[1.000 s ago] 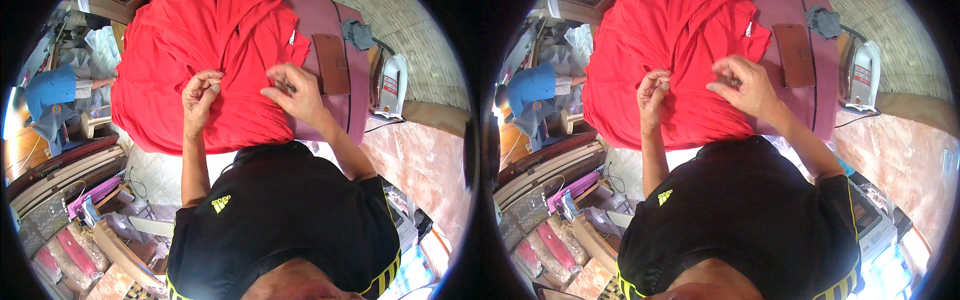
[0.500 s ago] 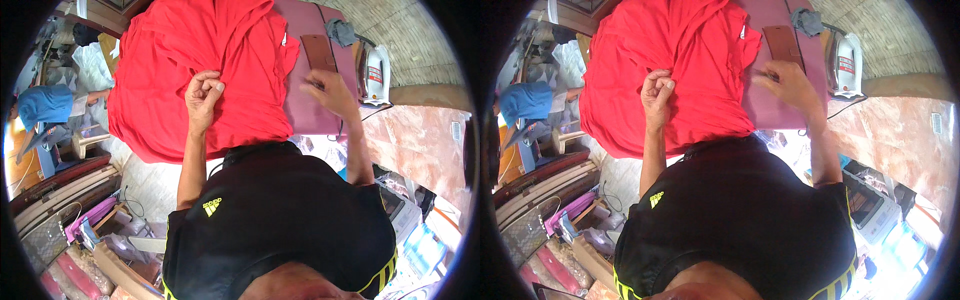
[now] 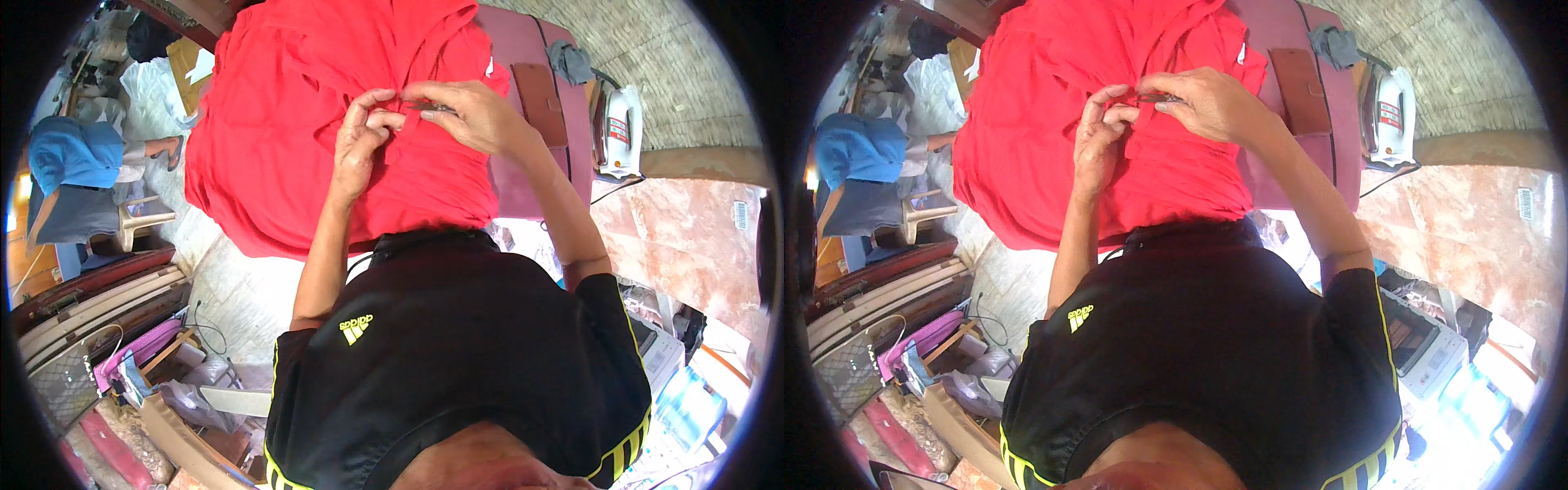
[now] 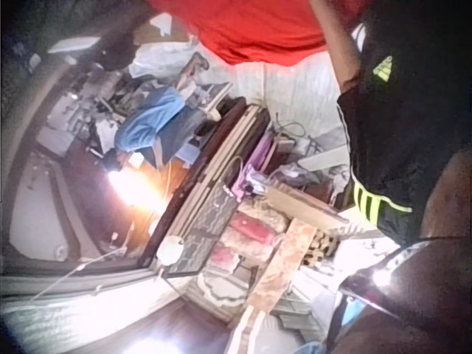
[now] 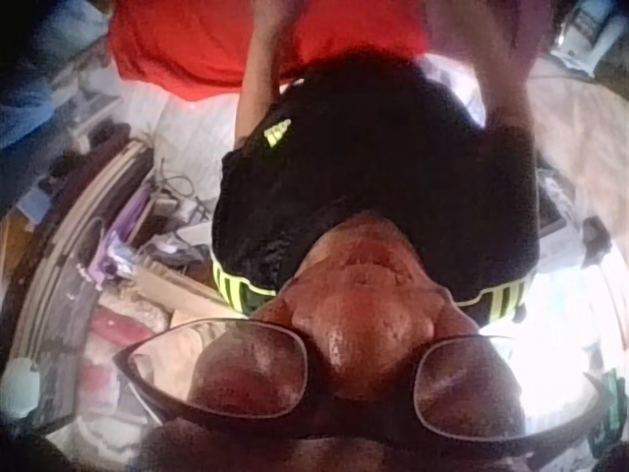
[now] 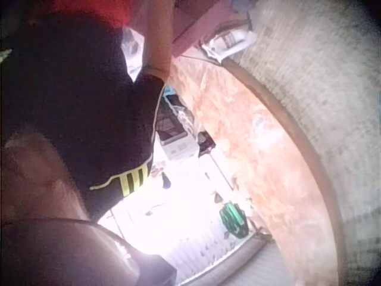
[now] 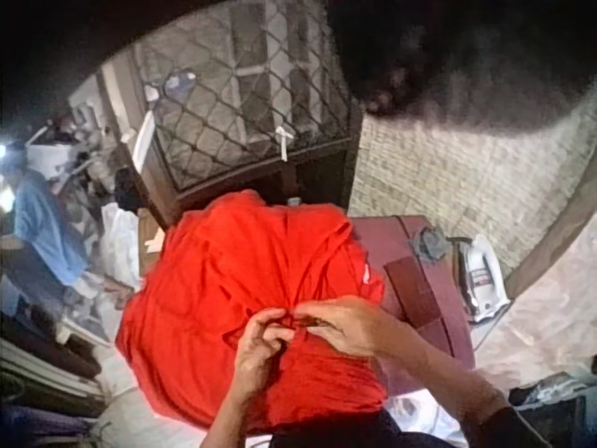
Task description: The person uses a small metal tool to carefully cut and remove tags from a stack of red polo shirts. They work on the shirts one by one, manipulating the fabric to access the tags and using the tool to snip the fasteners before discarding the tags.
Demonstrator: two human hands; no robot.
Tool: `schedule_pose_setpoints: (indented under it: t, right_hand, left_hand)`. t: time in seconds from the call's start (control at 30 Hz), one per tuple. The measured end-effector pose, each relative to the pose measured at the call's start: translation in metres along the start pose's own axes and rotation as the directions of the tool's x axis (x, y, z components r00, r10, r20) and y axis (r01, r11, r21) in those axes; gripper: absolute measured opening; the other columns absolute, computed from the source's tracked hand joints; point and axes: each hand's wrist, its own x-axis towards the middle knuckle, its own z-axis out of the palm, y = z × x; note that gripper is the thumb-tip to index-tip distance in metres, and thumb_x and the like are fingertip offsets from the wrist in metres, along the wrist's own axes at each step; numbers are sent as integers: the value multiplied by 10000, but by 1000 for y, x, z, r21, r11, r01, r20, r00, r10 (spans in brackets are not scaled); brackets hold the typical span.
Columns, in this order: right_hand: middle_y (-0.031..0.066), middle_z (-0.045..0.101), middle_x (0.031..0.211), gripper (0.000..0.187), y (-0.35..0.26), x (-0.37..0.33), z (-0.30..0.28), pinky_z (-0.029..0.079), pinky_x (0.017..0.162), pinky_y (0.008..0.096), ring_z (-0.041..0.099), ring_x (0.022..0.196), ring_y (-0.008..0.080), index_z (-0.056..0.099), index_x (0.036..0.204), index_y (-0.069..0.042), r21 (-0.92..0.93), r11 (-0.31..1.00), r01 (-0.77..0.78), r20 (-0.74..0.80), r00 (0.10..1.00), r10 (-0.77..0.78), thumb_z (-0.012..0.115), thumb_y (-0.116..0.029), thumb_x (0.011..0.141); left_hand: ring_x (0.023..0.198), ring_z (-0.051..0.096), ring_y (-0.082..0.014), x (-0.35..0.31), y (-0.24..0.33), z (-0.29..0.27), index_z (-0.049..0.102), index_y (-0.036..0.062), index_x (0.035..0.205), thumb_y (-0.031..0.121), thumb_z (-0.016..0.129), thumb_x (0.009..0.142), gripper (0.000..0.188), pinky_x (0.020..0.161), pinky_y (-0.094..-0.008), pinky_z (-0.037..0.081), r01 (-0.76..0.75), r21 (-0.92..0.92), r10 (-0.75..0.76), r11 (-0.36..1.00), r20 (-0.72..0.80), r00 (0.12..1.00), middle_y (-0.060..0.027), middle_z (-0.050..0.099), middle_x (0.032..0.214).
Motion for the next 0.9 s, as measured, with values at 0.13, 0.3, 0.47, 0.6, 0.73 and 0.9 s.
schedule_pose_setpoints:
  t: [0.13, 0.3, 0.47, 0.6, 0.73, 0.9]
  right_hand:
    - [-5, 591, 910, 137, 12, -2, -11, 482, 799, 255, 557, 865, 59, 605, 1094, -21, 314, 897, -312, 228, 942, 247, 635, -63, 967]
    - [-19, 581, 934, 92, 14, -4, -6, 456, 779, 230, 527, 853, 49, 587, 1048, -19, 439, 845, -306, 153, 952, 266, 618, -80, 986]
    - [-39, 578, 844, 132, 12, -10, 3, 435, 691, 223, 502, 778, 29, 612, 1046, -10, 459, 841, -287, 76, 956, 284, 666, -92, 957]
    - [-44, 588, 840, 115, 14, -12, 0, 442, 693, 222, 510, 771, 29, 623, 1038, -30, 431, 846, -314, 85, 948, 308, 670, -91, 954]
    - [-48, 600, 834, 104, 14, -4, 6, 450, 694, 220, 520, 764, 31, 630, 1035, -50, 408, 861, -304, 91, 952, 293, 669, -99, 952]
    - [-39, 607, 833, 110, 15, -10, 0, 455, 689, 222, 537, 750, 42, 628, 1031, -49, 394, 851, -349, 71, 934, 350, 663, -125, 958]
  left_hand:
    - [902, 615, -99, 0, 1, 10, 493, 41, 1362, -129, 618, 824, 578, 890, -273, 480, -106, 284, 110, 953, 1, 994, -59, 701, 1001]
    - [879, 656, -97, 9, 9, -1, 630, -11, 1155, -28, 646, 926, 231, 889, -262, 501, -134, 430, 140, 893, 17, 990, -42, 708, 909]
    - [846, 653, -170, -3, 30, -8, 674, 1, 982, 37, 731, 873, 129, 798, -287, 525, -301, 683, 380, 666, 36, 924, -78, 687, 922]
    - [765, 619, -228, -51, 33, 14, 623, 14, 892, 86, 850, 746, 279, 690, -360, 509, -121, 800, 152, 587, 38, 988, -96, 612, 844]
    - [765, 643, -300, -79, -5, 11, 662, 3, 880, -10, 782, 762, 169, 679, -379, 518, -135, 903, 372, 407, -29, 928, -129, 641, 825]
    - [674, 655, -321, -150, 68, -22, 679, -7, 817, -6, 716, 799, 41, 644, -371, 508, 320, 792, -280, 519, -195, 940, -158, 639, 709]
